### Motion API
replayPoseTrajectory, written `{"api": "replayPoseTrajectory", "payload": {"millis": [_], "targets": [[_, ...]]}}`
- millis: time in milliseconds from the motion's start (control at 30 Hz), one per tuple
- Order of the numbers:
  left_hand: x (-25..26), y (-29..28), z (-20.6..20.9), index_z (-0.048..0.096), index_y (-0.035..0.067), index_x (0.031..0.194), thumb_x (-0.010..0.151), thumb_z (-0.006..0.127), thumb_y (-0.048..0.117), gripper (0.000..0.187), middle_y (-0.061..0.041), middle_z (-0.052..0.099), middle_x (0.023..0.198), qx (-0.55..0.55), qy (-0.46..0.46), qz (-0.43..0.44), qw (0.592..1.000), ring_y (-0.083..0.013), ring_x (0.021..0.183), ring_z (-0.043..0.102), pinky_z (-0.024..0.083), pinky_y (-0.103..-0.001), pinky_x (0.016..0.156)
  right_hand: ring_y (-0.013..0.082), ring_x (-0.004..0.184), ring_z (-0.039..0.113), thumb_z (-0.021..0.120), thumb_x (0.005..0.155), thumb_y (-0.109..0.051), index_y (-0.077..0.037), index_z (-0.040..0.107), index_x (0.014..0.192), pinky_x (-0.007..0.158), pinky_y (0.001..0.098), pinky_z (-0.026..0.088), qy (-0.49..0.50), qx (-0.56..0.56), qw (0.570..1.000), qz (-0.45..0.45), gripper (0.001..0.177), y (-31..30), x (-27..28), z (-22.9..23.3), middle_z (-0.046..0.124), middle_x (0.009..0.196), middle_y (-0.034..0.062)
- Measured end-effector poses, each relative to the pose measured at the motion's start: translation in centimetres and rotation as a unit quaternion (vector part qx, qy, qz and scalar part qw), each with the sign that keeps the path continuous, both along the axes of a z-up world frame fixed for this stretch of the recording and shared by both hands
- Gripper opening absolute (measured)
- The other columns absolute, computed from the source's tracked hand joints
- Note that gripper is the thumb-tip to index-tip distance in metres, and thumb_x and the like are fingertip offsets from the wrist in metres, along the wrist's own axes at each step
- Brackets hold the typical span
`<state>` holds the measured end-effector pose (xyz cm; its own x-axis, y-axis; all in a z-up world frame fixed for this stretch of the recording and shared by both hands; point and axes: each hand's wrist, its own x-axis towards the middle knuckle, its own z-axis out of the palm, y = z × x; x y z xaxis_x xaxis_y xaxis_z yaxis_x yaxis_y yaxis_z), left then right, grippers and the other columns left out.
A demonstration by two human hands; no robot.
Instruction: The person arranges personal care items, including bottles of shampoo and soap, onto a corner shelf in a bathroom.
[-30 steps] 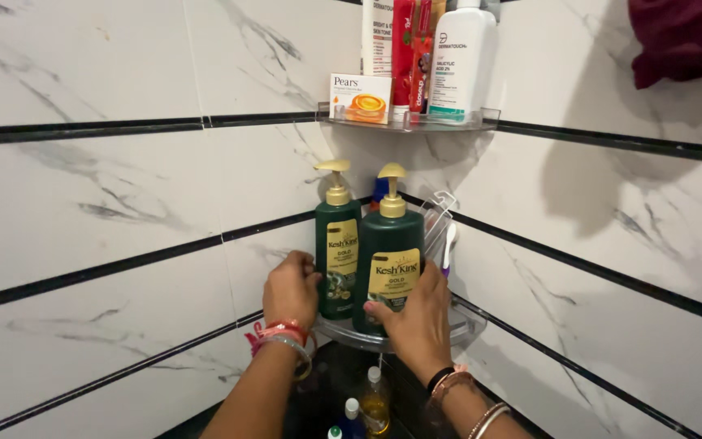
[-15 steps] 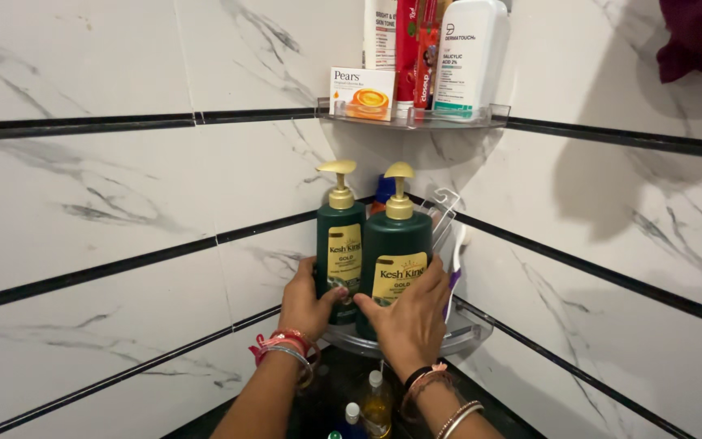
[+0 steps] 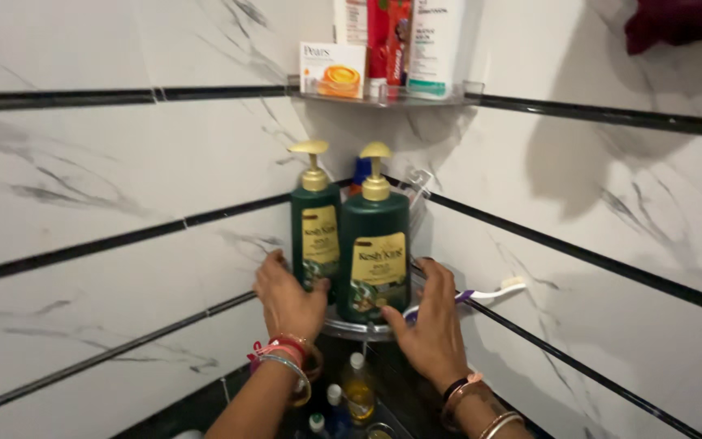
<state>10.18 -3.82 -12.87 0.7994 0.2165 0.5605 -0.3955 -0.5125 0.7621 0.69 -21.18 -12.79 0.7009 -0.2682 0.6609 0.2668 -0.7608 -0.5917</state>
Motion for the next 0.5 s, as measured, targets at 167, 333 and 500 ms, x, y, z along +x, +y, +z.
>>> {"api": "replayPoseTrajectory", "payload": {"millis": [167,333,500], "targets": [[-1.8,-1.5,0.2,0.037,-0.001,0.141,0.072,0.080,0.007,0.081,-0.021,0.044,0.137,-0.018,-0.008,0.031,0.999,-0.0407,0.133,0.039,0.037,-0.052,0.108,0.0388,0.132,0.049,0.066,0.068,0.009,0.000,0.053,0.125,0.112,0.0446,0.042,-0.029,-0.193,0.980,0.029,0.059,-3.3,-1.4,-0.8,0.052,0.132,0.0191],[-4.6,-2.7,2.0,0.040,0.000,0.136,0.071,0.075,0.002,0.074,-0.020,0.046,0.132,-0.015,-0.084,0.022,0.996,-0.0391,0.130,0.041,0.035,-0.052,0.109,0.0348,0.119,0.054,0.066,0.058,0.009,-0.001,0.066,0.105,0.104,0.0448,0.042,-0.016,-0.384,0.922,-0.044,0.049,-6.4,-1.8,-0.3,0.061,0.113,0.0155],[-8.2,-4.0,4.0,0.049,0.001,0.130,0.079,0.068,-0.002,0.055,-0.018,0.053,0.124,0.031,-0.231,-0.044,0.971,-0.0361,0.121,0.050,0.038,-0.049,0.104,0.0280,0.104,0.059,0.065,0.079,0.001,-0.006,0.073,0.103,0.097,0.0424,0.044,0.028,-0.456,0.889,-0.034,0.025,-9.0,-1.8,1.4,0.065,0.102,0.0093]]}}
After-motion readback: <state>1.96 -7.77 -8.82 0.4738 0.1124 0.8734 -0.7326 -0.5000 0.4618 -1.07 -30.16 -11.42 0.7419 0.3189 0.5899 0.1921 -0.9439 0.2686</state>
